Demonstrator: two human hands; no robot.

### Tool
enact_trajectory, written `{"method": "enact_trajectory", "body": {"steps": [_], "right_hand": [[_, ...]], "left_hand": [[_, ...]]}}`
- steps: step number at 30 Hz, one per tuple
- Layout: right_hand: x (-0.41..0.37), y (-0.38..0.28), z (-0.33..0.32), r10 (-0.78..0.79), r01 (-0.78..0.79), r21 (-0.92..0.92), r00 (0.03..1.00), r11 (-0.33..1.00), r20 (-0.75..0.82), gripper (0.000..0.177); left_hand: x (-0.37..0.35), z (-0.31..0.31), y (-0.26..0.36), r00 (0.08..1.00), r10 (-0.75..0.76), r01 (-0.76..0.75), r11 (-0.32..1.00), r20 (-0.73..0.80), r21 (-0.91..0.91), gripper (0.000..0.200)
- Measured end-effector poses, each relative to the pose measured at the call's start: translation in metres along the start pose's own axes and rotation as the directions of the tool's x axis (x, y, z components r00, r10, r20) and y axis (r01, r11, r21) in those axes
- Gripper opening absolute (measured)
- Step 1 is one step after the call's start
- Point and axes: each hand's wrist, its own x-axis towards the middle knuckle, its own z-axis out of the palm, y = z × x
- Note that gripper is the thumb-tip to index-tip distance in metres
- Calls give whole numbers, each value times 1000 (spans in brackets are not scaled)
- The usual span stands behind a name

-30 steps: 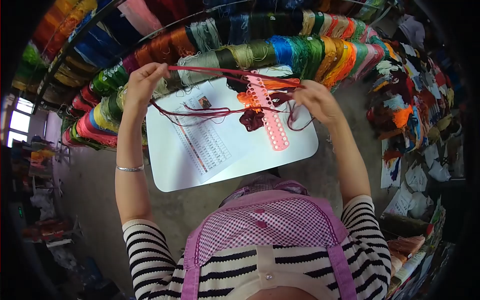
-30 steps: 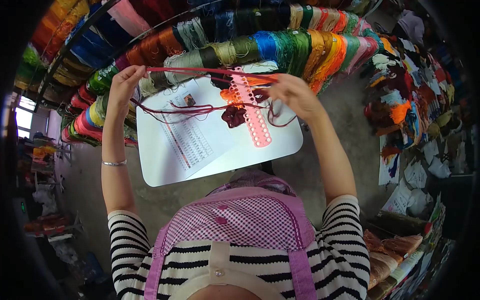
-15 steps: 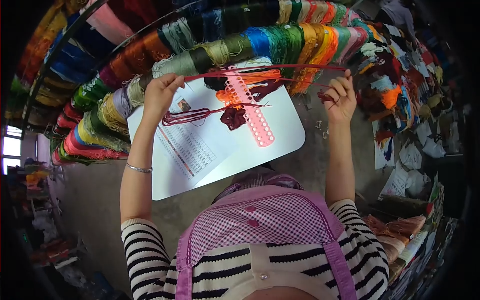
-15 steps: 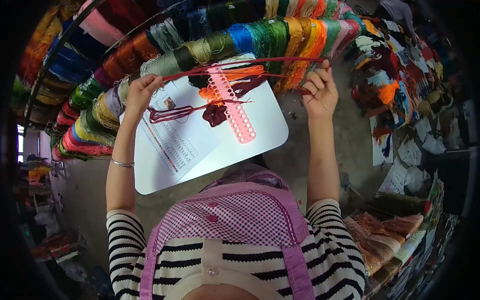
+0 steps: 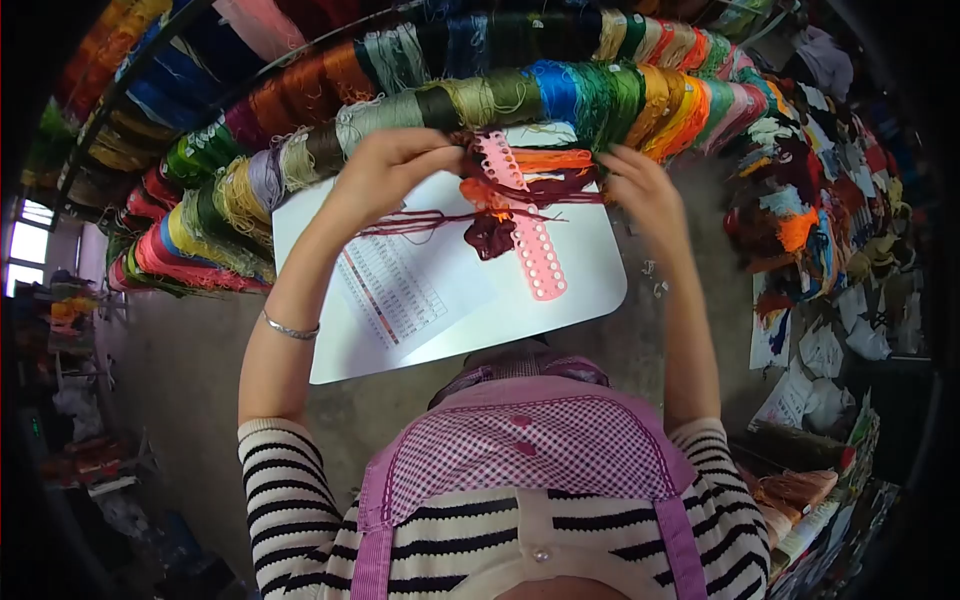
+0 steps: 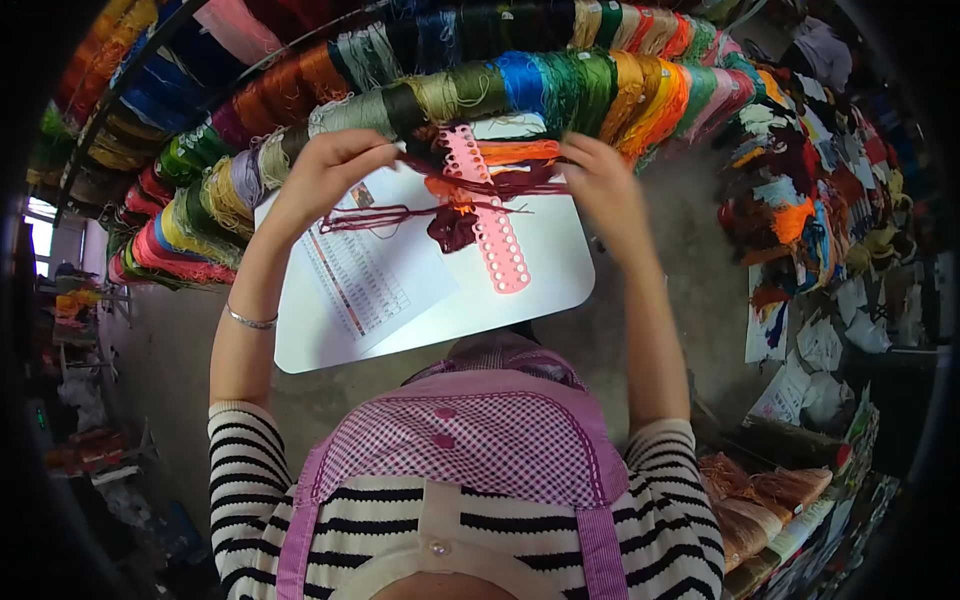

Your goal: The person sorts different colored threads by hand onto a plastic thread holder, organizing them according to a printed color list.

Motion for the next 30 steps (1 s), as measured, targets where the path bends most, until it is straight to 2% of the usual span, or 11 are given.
{"method": "enact_trajectory", "body": {"steps": [1, 2, 4, 6, 10, 19, 23, 25, 27, 29, 30], "right_hand": [[6, -26, 26, -310, 330, -258, 943, 908, 119, 39], [6, -55, 58, -205, 177, 129, 947, 976, 248, 33], [4, -89, 64, -138, -68, 464, 908, 883, 396, 29], [12, -101, 39, 98, -229, 190, 845, 955, 526, 21], [23, -66, -45, 182, -206, 149, 970, 967, 158, 13], [33, 5, -207, 233, -313, -166, 895, 935, -380, 13], [27, 34, -257, 118, -227, -148, 844, 963, -524, 16], [18, 46, -302, 146, -341, -170, 728, 924, -670, 21], [6, 79, -376, 112, -141, 16, 706, 990, -700, 22], [-5, 77, -404, 298, -88, 332, 687, 939, -662, 23], [-1, 40, -352, 297, -53, 339, 619, 939, -727, 25]], "left_hand": [[5, 11, 11, 996, 68, -64, 995, 53, -72, 23], [7, 17, 26, 990, 54, -38, 992, 128, -124, 24], [10, 19, 33, 986, 61, -37, 987, 156, -153, 27], [10, 10, 25, 987, -13, 12, 1000, 158, 11, 35], [2, -6, -45, 979, -182, 193, 969, 87, -154, 35], [-5, -30, -87, 960, -269, 279, 948, 82, -153, 24], [0, -37, -120, 982, -186, 185, 981, -12, -54, 20], [-3, -37, -132, 992, 13, 18, 971, -128, 238, 19], [-11, -46, -156, 935, 197, -43, 889, -296, 455, 21], [-22, -24, -128, 815, -167, 161, 985, -554, -60, 22], [-27, -7, -107, 803, -272, 182, 959, -531, -215, 23]]}}
